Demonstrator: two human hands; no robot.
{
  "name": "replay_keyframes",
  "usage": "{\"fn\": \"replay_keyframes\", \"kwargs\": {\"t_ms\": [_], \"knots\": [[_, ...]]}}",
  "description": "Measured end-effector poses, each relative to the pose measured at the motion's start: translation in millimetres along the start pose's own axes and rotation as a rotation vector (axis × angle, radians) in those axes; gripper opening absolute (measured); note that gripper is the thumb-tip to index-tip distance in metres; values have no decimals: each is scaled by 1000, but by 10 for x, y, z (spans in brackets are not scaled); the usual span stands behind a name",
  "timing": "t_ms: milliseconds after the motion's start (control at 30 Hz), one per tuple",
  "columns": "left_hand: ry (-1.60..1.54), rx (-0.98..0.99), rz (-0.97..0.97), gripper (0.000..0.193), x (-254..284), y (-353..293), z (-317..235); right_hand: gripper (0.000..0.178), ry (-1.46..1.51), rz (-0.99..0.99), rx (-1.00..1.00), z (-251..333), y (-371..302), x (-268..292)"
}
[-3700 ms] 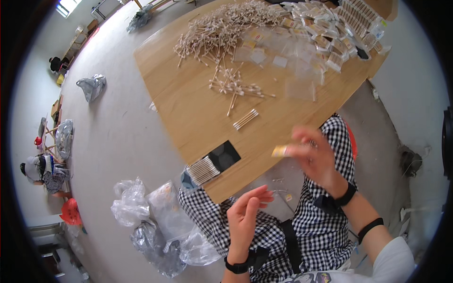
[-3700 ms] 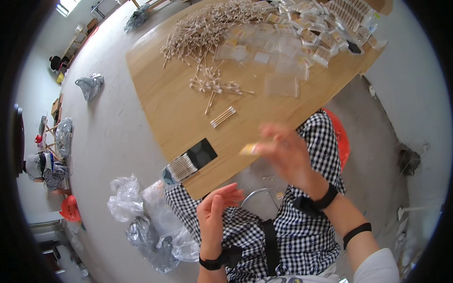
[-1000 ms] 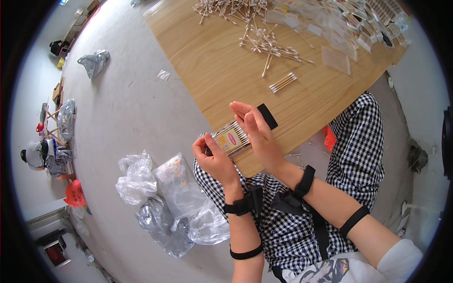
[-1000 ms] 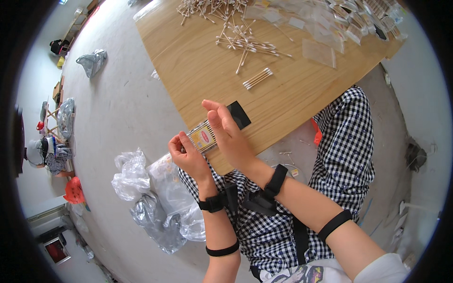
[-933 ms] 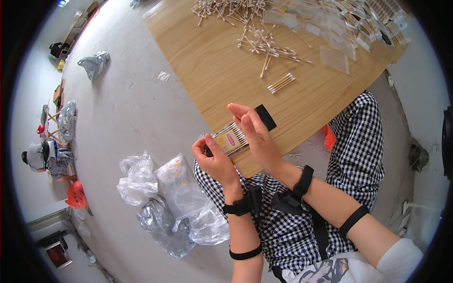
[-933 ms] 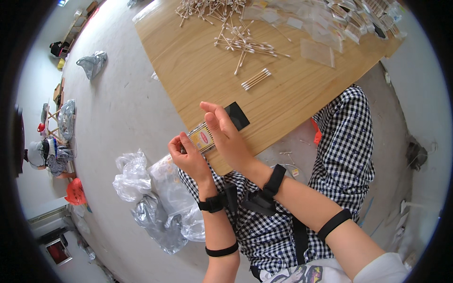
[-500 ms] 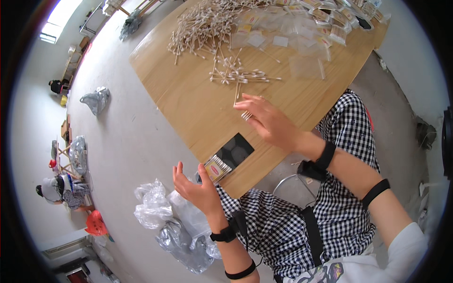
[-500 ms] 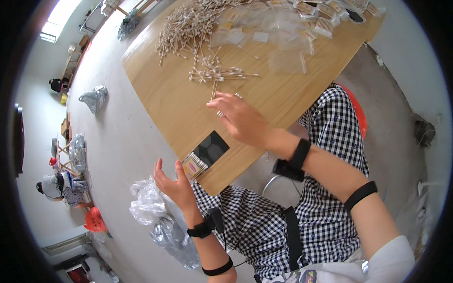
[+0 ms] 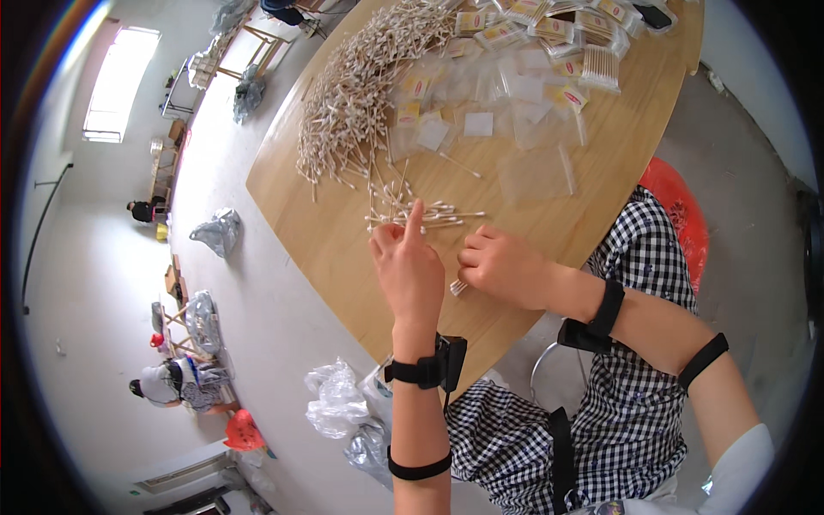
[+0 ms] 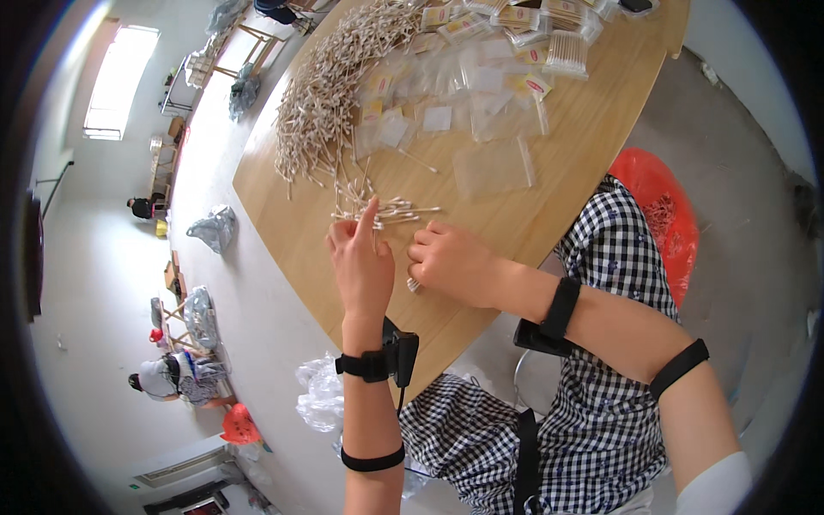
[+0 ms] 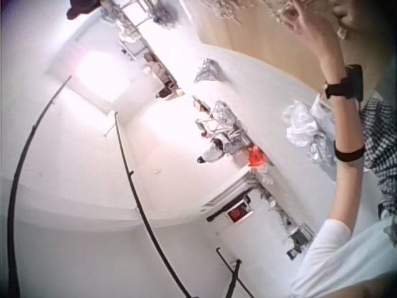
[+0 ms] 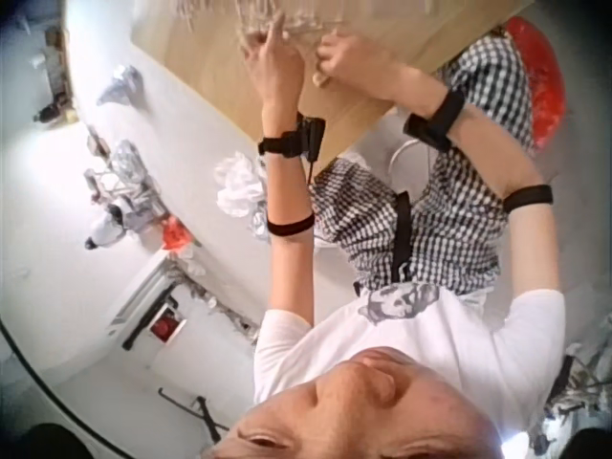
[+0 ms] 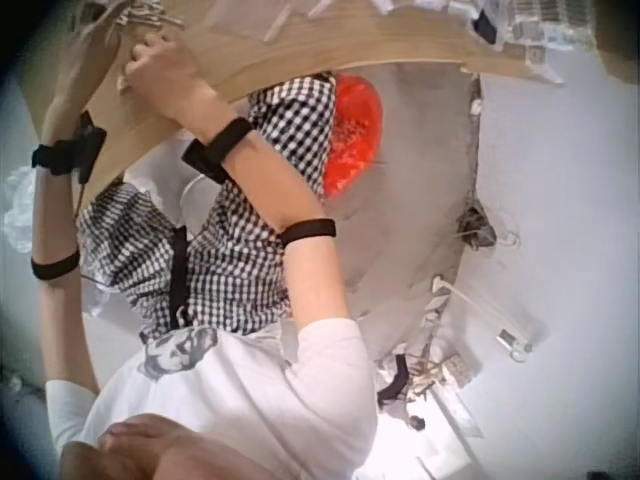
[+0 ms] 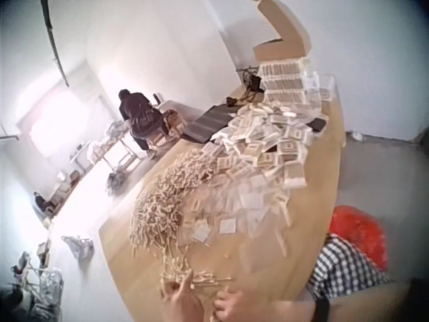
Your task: Organize cotton swabs into small plastic bags and count them.
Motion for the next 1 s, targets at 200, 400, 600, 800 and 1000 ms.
{"fn": "replay_keyframes", "kwargs": {"t_ms": [200,400,600,800,1000], "knots": [[220,-161,-108,31,-198,169,-71,5,0,92,-12,-140,22,111],[54,-109,-225,20,-211,-60,-353,5,-23,64,43,-156,-35,108],[-168,43,-270,30,-208,-490,-469,20,110,-37,-142,-219,-58,132],[-256,338,-334,36,8,-927,-148,27,213,-1,-107,-277,-13,78],[-311,373,-281,47,-50,-748,-65,15,225,66,-82,-236,31,24]]}}
Point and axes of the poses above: each hand's wrist, its own y-axis towards the middle knuckle, its own x-axis out of the back of the hand, z = x × y, the point moved 2 cm from there along y, towards the middle knuckle, and after that the axes turned 15 degrees about -x, right-handed, at the moved point
